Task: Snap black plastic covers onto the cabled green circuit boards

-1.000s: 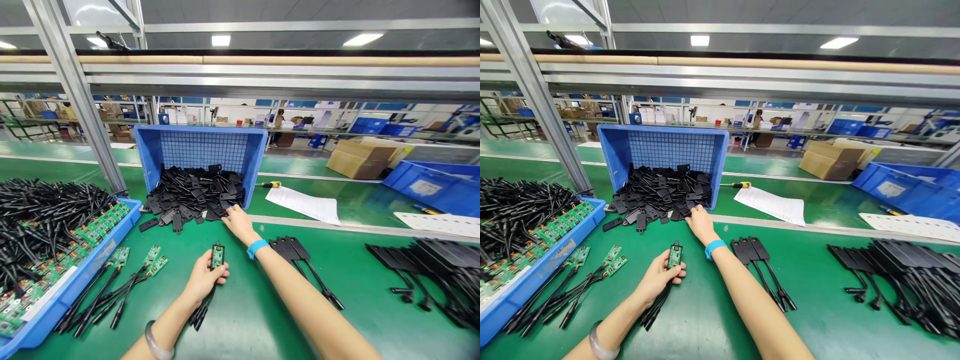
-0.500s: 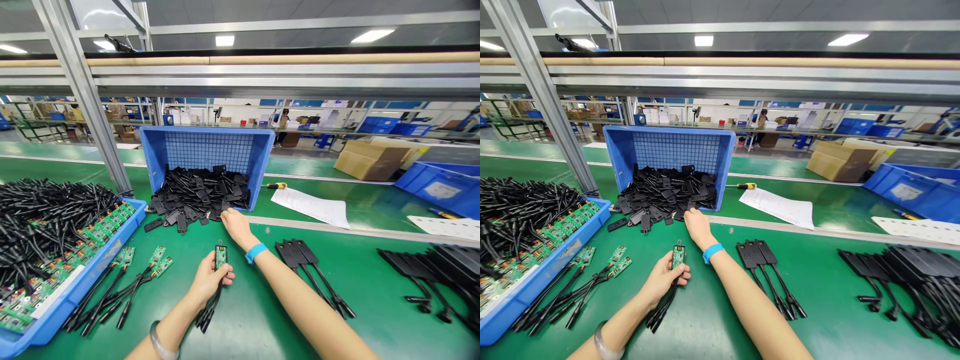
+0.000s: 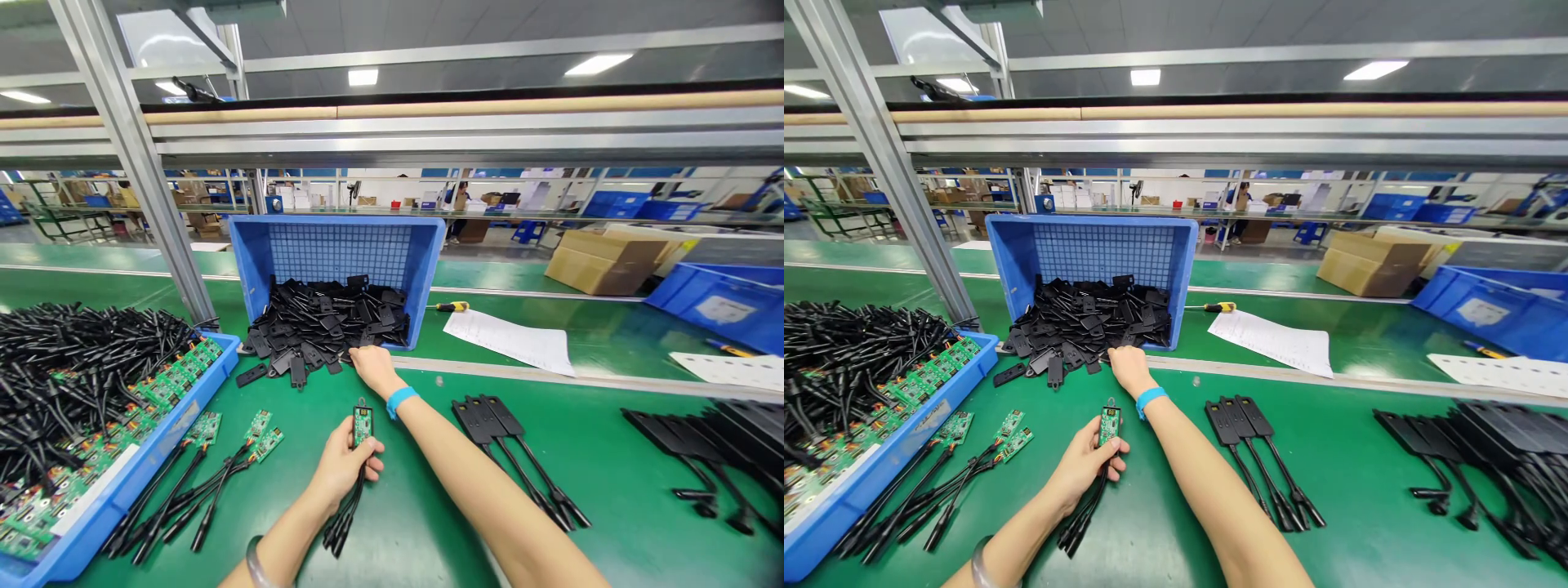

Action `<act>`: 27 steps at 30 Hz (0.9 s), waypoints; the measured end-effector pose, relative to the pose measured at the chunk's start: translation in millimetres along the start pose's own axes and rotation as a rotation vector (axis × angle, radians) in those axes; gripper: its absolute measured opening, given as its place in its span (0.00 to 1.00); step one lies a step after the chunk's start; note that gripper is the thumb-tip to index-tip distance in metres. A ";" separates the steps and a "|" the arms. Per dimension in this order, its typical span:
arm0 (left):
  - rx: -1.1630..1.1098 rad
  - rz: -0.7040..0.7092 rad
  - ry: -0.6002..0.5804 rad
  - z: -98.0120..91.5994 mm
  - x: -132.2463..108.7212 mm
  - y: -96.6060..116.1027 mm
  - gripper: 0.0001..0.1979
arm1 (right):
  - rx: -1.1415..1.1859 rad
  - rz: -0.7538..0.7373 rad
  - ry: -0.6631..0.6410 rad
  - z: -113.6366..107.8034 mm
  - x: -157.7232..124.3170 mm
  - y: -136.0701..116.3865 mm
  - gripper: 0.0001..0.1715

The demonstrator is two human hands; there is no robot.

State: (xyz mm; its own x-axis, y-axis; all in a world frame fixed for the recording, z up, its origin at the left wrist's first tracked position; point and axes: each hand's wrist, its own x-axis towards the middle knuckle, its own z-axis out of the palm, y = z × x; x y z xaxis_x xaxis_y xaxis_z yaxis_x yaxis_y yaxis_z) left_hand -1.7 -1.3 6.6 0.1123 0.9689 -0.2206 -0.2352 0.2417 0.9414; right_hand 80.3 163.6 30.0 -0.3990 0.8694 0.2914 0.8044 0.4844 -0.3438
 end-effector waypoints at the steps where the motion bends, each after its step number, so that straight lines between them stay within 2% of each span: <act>1: -0.003 0.002 0.002 -0.2 0.0 0.2 0.33 | 0.063 0.005 0.015 -3.0 -1.4 -1.4 0.10; 4: -0.017 -0.001 0.002 -0.8 0.9 -0.2 0.32 | 0.272 0.018 0.064 -19.1 -16.1 -4.7 0.14; 8: -0.052 -0.022 -0.001 -1.8 0.9 0.2 0.33 | 0.510 0.038 0.115 -46.1 -57.8 -4.3 0.17; 11: -0.078 -0.039 -0.036 -1.8 -1.7 2.8 0.34 | 0.859 0.034 0.139 -60.2 -94.7 -0.8 0.13; 14: -0.081 -0.040 -0.095 -0.9 -4.7 5.5 0.33 | 1.132 0.079 0.099 -63.5 -123.5 3.1 0.20; 20: -0.038 0.001 -0.203 0.4 -6.1 5.5 0.29 | 1.222 0.221 0.019 -47.9 -144.6 9.8 0.18; 24: -0.013 -0.033 -0.223 0.0 -5.0 2.0 0.31 | 1.192 0.247 0.053 -41.1 -146.5 8.3 0.18; 27: 0.045 -0.009 -0.220 0.6 -4.8 -1.3 0.31 | 1.162 0.235 0.075 -39.0 -147.3 5.7 0.17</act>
State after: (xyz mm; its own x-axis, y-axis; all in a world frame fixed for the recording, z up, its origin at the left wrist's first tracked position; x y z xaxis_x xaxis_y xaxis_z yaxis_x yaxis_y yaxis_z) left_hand -1.4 -6.3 6.6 0.3235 0.9303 -0.1728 -0.1909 0.2430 0.9511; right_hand 160.9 34.5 19.9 -0.2370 0.9597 0.1508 -0.0425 0.1449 -0.9885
